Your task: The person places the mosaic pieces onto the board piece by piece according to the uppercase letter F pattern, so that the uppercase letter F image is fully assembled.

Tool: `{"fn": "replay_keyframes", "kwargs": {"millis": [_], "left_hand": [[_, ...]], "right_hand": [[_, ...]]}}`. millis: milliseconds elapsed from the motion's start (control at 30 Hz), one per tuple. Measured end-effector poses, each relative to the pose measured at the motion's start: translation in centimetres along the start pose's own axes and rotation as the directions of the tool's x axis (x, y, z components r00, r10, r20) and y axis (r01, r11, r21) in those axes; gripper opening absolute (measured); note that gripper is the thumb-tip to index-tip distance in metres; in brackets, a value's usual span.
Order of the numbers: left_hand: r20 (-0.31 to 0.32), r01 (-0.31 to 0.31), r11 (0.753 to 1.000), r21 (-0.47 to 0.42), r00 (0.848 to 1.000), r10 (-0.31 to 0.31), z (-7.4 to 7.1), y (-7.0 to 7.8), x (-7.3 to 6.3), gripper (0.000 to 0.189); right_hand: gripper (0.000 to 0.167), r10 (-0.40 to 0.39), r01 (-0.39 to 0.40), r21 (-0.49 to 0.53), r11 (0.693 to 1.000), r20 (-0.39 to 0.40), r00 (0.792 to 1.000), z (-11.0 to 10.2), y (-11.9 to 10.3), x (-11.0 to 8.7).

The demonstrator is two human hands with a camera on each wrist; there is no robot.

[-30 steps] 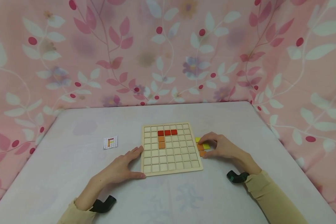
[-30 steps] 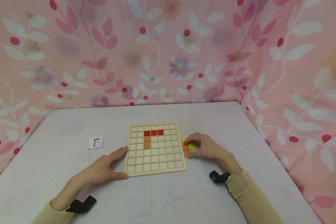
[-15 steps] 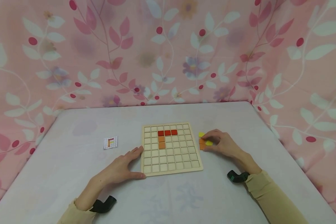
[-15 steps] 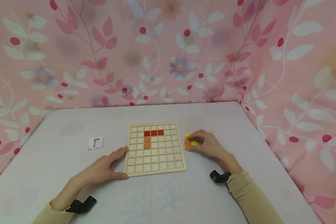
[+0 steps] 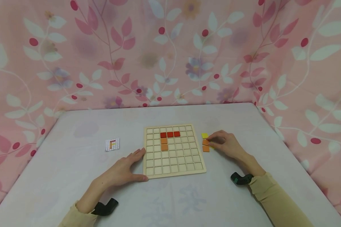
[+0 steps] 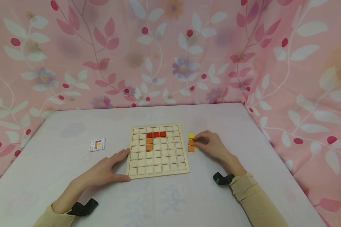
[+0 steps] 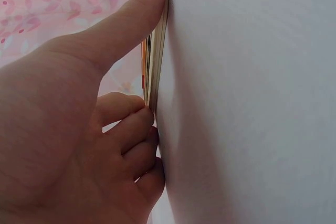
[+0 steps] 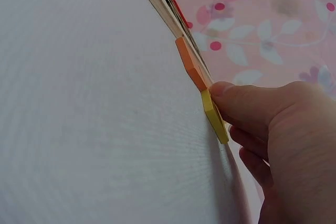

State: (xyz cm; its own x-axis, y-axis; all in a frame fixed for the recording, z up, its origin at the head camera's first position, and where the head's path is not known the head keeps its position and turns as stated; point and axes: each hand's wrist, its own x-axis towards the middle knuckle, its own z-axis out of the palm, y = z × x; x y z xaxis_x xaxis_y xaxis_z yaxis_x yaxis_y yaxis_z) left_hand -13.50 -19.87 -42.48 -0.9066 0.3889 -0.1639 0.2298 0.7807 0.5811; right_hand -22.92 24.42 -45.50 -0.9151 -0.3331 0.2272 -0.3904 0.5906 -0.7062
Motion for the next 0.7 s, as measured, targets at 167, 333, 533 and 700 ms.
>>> {"fn": "replay_keyframes", "kwargs": {"millis": [167,333,533,700], "left_hand": [[0.005,0.011,1.0,-0.007,1.0,-0.011,-0.08,0.16,-0.01,0.106],[0.007,0.016,1.0,-0.01,1.0,-0.016,-0.09,0.2,-0.05,0.106],[0.0,0.0,1.0,-0.008,1.0,0.0,-0.1,0.19,-0.16,0.105],[0.0,-0.002,1.0,-0.007,1.0,0.002,-0.07,0.13,-0.17,0.105]], "right_hand": [[0.026,-0.012,0.012,0.013,1.0,-0.002,1.0,-0.02,-0.03,-0.03],[0.024,-0.005,0.005,0.021,1.0,0.0,1.0,-0.07,-0.33,-0.13],[0.025,0.002,-0.004,0.062,0.998,0.026,1.0,-0.17,-0.67,-0.37],[0.023,0.002,-0.003,0.05,0.999,0.026,1.0,-0.18,-0.62,-0.34]]}}
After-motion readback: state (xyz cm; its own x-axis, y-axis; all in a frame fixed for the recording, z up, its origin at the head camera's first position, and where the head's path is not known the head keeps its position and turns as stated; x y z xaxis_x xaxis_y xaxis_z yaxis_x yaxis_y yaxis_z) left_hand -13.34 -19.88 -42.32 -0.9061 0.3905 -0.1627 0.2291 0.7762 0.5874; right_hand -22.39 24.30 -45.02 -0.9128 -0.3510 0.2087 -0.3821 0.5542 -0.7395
